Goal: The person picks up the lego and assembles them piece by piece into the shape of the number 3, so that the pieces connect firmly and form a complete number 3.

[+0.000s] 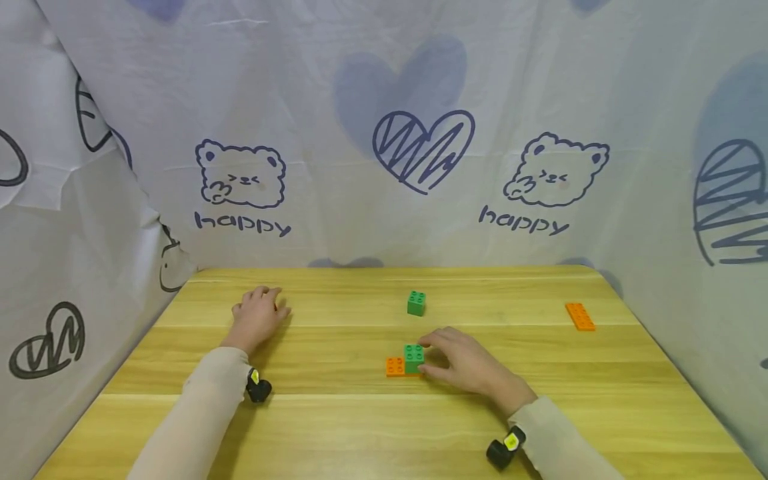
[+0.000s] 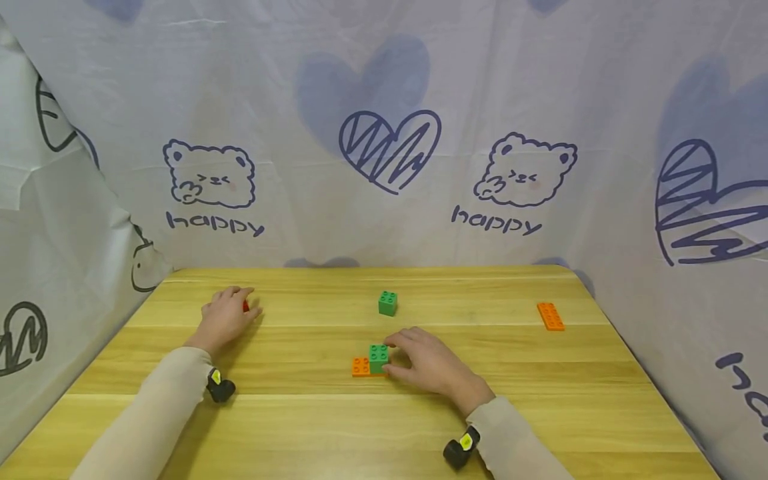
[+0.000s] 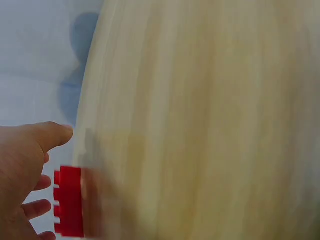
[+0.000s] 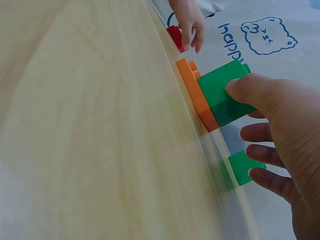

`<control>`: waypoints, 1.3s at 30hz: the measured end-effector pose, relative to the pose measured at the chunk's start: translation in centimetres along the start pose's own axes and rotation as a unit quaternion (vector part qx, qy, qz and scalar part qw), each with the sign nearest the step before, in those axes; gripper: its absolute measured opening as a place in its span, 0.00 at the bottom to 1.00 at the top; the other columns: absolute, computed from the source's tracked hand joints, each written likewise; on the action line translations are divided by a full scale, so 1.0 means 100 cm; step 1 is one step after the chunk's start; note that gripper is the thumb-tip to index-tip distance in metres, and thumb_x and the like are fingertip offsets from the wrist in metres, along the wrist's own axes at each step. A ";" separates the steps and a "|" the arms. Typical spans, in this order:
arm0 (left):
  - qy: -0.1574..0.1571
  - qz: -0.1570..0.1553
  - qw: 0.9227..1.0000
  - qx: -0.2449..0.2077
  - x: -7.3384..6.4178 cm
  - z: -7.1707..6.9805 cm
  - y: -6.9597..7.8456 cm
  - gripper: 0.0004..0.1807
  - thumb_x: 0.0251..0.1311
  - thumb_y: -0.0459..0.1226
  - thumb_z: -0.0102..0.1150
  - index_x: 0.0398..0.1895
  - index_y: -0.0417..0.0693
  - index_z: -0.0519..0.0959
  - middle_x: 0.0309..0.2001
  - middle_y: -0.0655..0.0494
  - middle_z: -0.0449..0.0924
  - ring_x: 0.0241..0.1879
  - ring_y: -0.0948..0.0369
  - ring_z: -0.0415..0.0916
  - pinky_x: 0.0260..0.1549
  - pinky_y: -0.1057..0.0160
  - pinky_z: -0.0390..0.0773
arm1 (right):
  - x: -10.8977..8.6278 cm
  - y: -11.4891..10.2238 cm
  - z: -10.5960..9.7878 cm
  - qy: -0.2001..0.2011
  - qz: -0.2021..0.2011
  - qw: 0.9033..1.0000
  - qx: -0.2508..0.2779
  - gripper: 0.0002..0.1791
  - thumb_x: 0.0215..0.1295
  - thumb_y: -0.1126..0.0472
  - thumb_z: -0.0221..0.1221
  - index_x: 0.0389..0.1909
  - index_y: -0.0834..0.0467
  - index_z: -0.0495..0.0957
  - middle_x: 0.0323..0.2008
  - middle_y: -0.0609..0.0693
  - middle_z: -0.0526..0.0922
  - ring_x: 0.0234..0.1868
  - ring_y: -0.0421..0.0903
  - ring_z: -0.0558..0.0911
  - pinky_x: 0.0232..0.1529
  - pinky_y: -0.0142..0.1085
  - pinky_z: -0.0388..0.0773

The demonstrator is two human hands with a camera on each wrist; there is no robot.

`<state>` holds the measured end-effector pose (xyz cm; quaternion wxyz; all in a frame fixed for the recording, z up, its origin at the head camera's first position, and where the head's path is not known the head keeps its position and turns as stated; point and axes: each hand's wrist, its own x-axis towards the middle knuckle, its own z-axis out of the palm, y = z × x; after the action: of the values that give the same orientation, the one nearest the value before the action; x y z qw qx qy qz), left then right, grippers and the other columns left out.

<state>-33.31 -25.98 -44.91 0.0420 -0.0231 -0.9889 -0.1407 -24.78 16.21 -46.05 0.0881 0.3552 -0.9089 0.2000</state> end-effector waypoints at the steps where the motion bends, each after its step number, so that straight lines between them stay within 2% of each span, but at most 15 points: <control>1: 0.000 -0.006 1.000 -0.002 0.000 0.000 -0.002 0.33 0.68 0.48 0.54 0.71 0.40 0.64 0.67 0.32 0.59 0.65 0.33 0.53 0.54 0.28 0.55 | 0.000 0.000 0.000 0.000 0.000 1.000 0.000 0.25 0.65 0.42 0.61 0.57 0.52 0.77 0.51 0.44 0.80 0.54 0.44 0.77 0.57 0.45 0.73; 8: -0.006 -0.036 0.999 0.000 -0.001 -0.002 -0.014 0.34 0.69 0.48 0.53 0.69 0.34 0.63 0.64 0.29 0.60 0.60 0.32 0.58 0.50 0.29 0.58 | 0.000 0.000 0.000 0.000 0.001 1.000 0.002 0.24 0.65 0.42 0.61 0.57 0.51 0.77 0.51 0.43 0.79 0.53 0.44 0.77 0.56 0.45 0.73; 13: -0.007 -0.039 0.999 0.007 0.000 -0.001 -0.021 0.32 0.71 0.49 0.51 0.68 0.35 0.65 0.64 0.29 0.62 0.58 0.33 0.60 0.49 0.29 0.59 | -0.002 0.001 0.000 -0.003 0.004 1.000 -0.001 0.25 0.65 0.42 0.61 0.57 0.51 0.76 0.51 0.44 0.79 0.54 0.44 0.76 0.57 0.45 0.72; 20: -0.006 -0.030 0.999 0.011 0.000 0.001 -0.025 0.30 0.72 0.48 0.50 0.66 0.35 0.66 0.61 0.29 0.64 0.58 0.33 0.61 0.48 0.30 0.60 | -0.001 0.001 0.000 0.000 -0.001 1.000 -0.004 0.25 0.65 0.42 0.61 0.57 0.51 0.77 0.51 0.44 0.80 0.54 0.44 0.77 0.57 0.45 0.72; 30: -0.015 -0.010 0.999 0.028 -0.002 -0.005 -0.025 0.28 0.73 0.46 0.49 0.66 0.34 0.66 0.58 0.29 0.66 0.55 0.33 0.63 0.48 0.30 0.61 | -0.001 0.001 0.000 0.000 0.002 1.000 0.001 0.25 0.65 0.42 0.61 0.57 0.51 0.77 0.52 0.44 0.80 0.54 0.44 0.77 0.57 0.45 0.73; 39: 0.001 0.003 1.000 0.017 -0.001 -0.006 -0.022 0.29 0.70 0.49 0.54 0.63 0.35 0.70 0.57 0.30 0.67 0.54 0.34 0.65 0.47 0.33 0.61 | -0.001 0.000 0.000 -0.001 -0.002 1.000 0.001 0.25 0.66 0.43 0.61 0.57 0.53 0.77 0.52 0.47 0.80 0.54 0.47 0.77 0.57 0.46 0.73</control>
<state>-33.33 -28.22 -44.98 0.0435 -0.0248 -0.9911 -0.1235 -24.74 16.27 -46.06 0.0874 0.3572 -0.9080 0.2009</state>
